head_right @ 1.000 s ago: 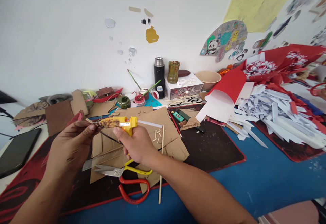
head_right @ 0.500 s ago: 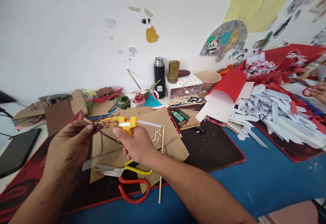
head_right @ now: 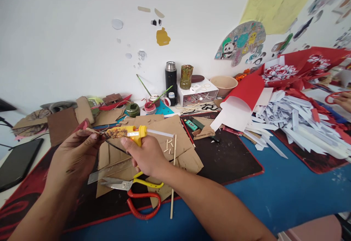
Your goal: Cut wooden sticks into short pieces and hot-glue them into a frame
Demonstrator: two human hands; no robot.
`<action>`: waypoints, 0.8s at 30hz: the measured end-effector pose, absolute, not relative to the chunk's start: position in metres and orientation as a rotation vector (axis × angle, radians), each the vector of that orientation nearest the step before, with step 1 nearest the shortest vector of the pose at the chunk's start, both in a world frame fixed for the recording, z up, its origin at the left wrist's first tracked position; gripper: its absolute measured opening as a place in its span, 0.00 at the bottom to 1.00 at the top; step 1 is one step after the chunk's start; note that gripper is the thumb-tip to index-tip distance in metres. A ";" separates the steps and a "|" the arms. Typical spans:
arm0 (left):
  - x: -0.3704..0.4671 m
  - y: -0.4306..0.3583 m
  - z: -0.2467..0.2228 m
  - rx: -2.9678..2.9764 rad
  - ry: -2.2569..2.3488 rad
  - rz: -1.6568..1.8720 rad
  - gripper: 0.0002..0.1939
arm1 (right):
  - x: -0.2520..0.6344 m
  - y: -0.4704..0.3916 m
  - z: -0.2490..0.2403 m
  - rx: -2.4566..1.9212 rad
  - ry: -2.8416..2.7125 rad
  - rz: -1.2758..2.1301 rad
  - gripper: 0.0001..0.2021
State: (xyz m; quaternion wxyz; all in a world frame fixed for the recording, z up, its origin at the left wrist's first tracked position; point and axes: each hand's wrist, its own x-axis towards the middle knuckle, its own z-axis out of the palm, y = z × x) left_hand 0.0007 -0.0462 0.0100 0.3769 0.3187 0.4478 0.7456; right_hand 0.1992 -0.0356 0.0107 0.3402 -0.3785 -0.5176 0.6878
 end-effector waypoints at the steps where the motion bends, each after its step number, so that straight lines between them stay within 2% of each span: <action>1: 0.000 -0.046 0.010 0.808 1.144 1.907 0.21 | 0.199 -0.035 0.010 -0.986 -1.348 1.792 0.28; 15: -0.002 -0.045 0.007 0.809 1.143 1.923 0.18 | 0.199 -0.035 0.013 -1.008 -1.327 1.816 0.27; 24: 0.000 -0.045 0.011 0.758 1.133 1.927 0.20 | 0.200 -0.036 0.013 -1.009 -1.328 1.824 0.25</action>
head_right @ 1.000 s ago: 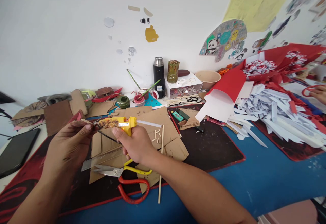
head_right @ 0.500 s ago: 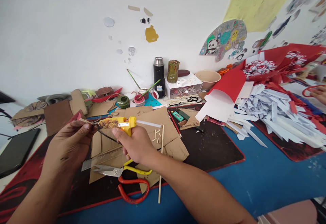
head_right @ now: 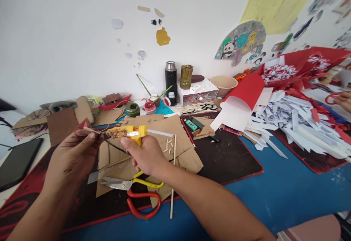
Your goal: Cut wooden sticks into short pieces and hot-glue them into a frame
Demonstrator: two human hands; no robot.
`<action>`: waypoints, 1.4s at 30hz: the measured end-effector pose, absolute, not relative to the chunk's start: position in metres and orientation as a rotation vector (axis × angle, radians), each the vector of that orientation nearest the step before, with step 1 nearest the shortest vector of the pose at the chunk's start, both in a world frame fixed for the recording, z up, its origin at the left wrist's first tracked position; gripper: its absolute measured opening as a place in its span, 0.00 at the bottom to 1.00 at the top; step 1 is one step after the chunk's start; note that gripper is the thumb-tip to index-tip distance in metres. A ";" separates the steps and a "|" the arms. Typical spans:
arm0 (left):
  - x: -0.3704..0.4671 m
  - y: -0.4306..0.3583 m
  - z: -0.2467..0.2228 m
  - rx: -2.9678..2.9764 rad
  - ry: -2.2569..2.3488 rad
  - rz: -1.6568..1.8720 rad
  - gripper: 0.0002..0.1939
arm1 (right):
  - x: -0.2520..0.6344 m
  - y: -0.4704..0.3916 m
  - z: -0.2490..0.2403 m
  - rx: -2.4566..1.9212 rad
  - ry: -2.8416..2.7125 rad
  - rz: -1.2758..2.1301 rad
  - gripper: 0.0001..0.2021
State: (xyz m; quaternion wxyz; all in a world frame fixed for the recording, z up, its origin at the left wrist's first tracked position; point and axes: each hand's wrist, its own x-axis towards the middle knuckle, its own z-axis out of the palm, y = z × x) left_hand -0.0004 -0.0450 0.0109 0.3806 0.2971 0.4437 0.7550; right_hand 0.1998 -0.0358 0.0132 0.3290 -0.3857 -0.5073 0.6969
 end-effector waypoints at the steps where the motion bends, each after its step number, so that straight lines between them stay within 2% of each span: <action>1: 0.000 -0.045 0.011 0.761 1.125 1.925 0.20 | 0.200 -0.036 0.013 -1.008 -1.329 1.825 0.25; 6: -0.002 -0.047 0.010 0.806 1.116 1.911 0.18 | 0.199 -0.034 0.012 -1.019 -1.325 1.833 0.24; 15: 0.000 -0.046 0.015 0.760 1.186 1.952 0.23 | 0.198 -0.033 0.009 -1.021 -1.325 1.835 0.24; 24: -0.013 -0.042 0.020 0.768 1.162 2.025 0.24 | 0.198 -0.031 0.003 -0.937 -1.354 1.879 0.25; 33: -0.027 -0.053 0.058 0.728 1.228 2.354 0.20 | 0.182 -0.039 -0.014 -0.919 -1.558 2.056 0.19; 37: -0.018 -0.065 0.069 0.771 1.273 2.387 0.16 | 0.169 -0.044 -0.003 -0.955 -1.679 2.117 0.14; 42: -0.008 -0.076 0.080 0.786 1.358 2.345 0.14 | 0.136 -0.049 0.009 -0.753 -1.827 2.323 0.16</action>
